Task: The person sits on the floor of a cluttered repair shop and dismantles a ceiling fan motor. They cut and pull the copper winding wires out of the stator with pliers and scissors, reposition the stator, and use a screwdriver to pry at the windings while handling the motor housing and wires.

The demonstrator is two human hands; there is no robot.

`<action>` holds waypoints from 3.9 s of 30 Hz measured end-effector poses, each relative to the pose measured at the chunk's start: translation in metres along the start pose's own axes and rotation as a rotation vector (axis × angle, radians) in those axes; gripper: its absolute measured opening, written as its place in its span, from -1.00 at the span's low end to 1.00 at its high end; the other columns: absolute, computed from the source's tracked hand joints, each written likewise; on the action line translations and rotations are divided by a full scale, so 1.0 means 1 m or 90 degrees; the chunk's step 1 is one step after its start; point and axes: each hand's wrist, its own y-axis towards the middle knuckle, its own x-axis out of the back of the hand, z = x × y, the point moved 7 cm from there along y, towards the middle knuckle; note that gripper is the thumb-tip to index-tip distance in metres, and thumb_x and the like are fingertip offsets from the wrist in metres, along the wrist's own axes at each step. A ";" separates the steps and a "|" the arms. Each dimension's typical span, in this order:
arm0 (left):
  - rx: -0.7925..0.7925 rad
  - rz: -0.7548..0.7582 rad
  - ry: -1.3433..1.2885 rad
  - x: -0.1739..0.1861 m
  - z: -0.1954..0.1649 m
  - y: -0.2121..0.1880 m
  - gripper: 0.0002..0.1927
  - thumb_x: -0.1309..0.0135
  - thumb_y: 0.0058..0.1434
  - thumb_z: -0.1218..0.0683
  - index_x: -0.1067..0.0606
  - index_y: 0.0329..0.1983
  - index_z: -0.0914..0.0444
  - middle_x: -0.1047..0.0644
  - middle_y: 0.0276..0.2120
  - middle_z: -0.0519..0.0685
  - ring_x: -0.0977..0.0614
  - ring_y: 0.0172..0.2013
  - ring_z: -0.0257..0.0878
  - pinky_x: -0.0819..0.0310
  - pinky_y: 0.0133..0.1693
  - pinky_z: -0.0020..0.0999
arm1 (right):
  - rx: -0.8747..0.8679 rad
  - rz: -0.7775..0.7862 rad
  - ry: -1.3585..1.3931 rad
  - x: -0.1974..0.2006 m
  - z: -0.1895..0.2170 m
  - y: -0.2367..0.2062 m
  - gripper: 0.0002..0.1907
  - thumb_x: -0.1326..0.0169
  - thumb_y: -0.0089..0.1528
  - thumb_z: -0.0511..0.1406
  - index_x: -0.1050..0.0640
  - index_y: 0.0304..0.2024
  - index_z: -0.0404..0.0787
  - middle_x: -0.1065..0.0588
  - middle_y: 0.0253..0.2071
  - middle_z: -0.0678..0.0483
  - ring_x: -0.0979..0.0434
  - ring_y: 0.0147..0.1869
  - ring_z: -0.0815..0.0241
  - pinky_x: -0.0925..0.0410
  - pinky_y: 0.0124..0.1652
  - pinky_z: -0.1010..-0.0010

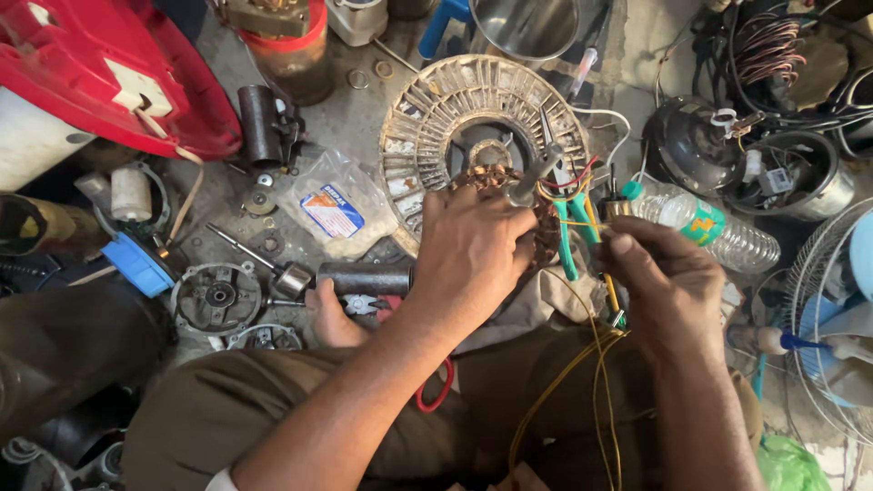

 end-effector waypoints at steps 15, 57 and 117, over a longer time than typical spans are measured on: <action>0.001 0.031 0.057 -0.012 0.002 -0.004 -0.77 -0.22 0.10 0.20 -0.63 -0.18 0.07 -0.68 -0.16 -0.18 -0.58 -0.06 -0.17 -0.27 -0.02 -0.09 | 0.166 0.095 -0.308 -0.056 0.012 0.001 -0.77 -0.25 0.23 -0.45 -0.63 -0.05 -0.35 -0.60 -0.27 0.15 -0.53 -0.25 0.44 -0.42 -0.22 0.61; 0.010 0.005 -0.020 0.003 0.014 0.002 -0.84 -0.26 0.15 0.01 -0.63 -0.23 0.12 -0.66 -0.26 -0.08 -0.59 -0.18 -0.05 -0.29 -0.09 0.01 | 0.053 0.151 -0.271 -0.060 0.011 0.014 -0.83 -0.23 0.23 -0.38 -0.67 -0.13 -0.29 -0.60 -0.25 0.12 -0.55 -0.17 0.36 -0.40 -0.14 0.53; 0.031 0.015 0.046 -0.014 0.030 -0.010 -0.67 -0.13 0.11 -0.02 -0.63 -0.03 -0.01 -0.64 -0.19 -0.10 -0.64 -0.08 -0.10 -0.31 0.01 0.04 | 0.165 0.120 -0.186 -0.046 -0.025 0.040 -0.75 -0.18 0.39 -0.38 -0.59 0.11 -0.34 -0.58 -0.06 -0.15 -0.64 0.03 0.06 -0.51 0.06 0.31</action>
